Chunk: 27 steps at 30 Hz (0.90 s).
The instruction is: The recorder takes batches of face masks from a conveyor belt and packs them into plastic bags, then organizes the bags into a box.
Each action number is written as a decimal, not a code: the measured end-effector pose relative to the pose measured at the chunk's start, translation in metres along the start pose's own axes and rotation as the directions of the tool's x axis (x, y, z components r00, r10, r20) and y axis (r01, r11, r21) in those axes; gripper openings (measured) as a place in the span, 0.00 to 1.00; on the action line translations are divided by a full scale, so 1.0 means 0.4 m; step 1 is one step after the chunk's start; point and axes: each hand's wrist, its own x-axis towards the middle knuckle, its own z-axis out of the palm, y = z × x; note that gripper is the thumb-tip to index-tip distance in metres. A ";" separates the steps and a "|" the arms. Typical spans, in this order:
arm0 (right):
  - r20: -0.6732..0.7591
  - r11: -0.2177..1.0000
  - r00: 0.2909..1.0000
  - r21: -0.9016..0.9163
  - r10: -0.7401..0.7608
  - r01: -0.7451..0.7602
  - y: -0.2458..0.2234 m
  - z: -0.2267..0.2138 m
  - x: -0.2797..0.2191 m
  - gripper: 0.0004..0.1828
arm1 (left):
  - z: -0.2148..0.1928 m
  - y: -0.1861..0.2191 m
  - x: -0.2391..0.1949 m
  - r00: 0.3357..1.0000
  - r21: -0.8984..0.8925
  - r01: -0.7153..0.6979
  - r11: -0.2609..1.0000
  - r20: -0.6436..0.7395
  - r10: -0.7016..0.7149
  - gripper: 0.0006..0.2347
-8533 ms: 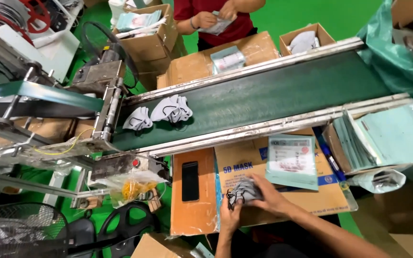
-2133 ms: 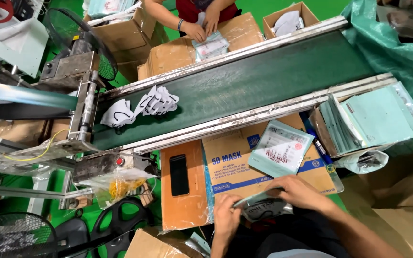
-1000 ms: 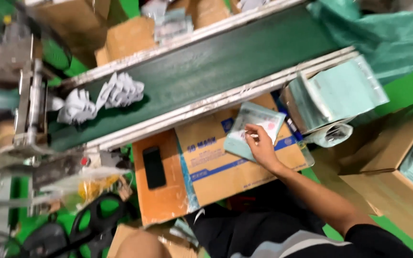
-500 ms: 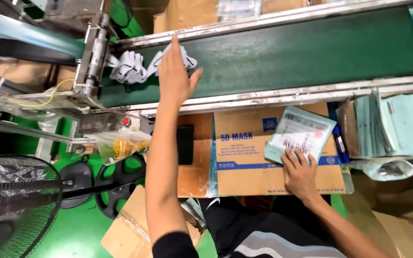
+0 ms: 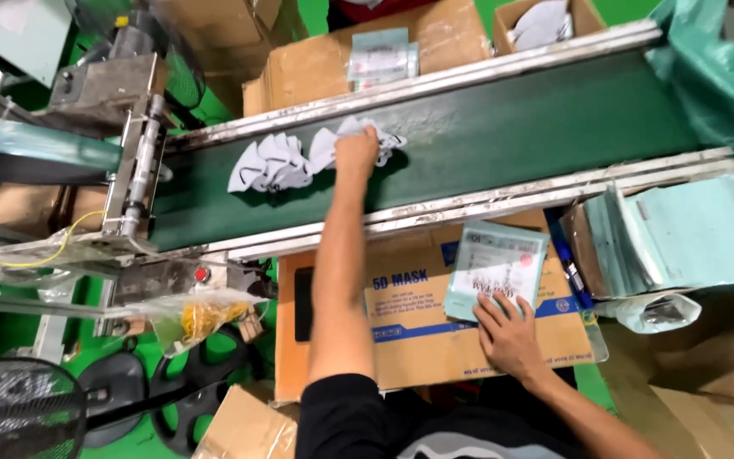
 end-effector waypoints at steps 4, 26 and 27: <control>-0.105 1.000 0.994 0.017 0.000 0.001 0.007 -0.010 0.001 0.23 | 0.002 0.093 -0.020 0.985 -0.119 -0.140 0.983 -0.121 0.126 0.06; 0.466 0.555 0.884 0.729 0.025 -0.400 -0.094 0.053 0.195 0.51 | -0.291 0.302 -0.940 0.985 -0.943 0.063 0.327 0.005 -0.175 0.52; 0.344 0.704 0.937 0.680 -0.062 -0.203 -0.089 0.061 0.180 0.60 | -0.266 0.308 -0.958 0.982 -0.952 0.096 0.291 0.043 -0.182 0.49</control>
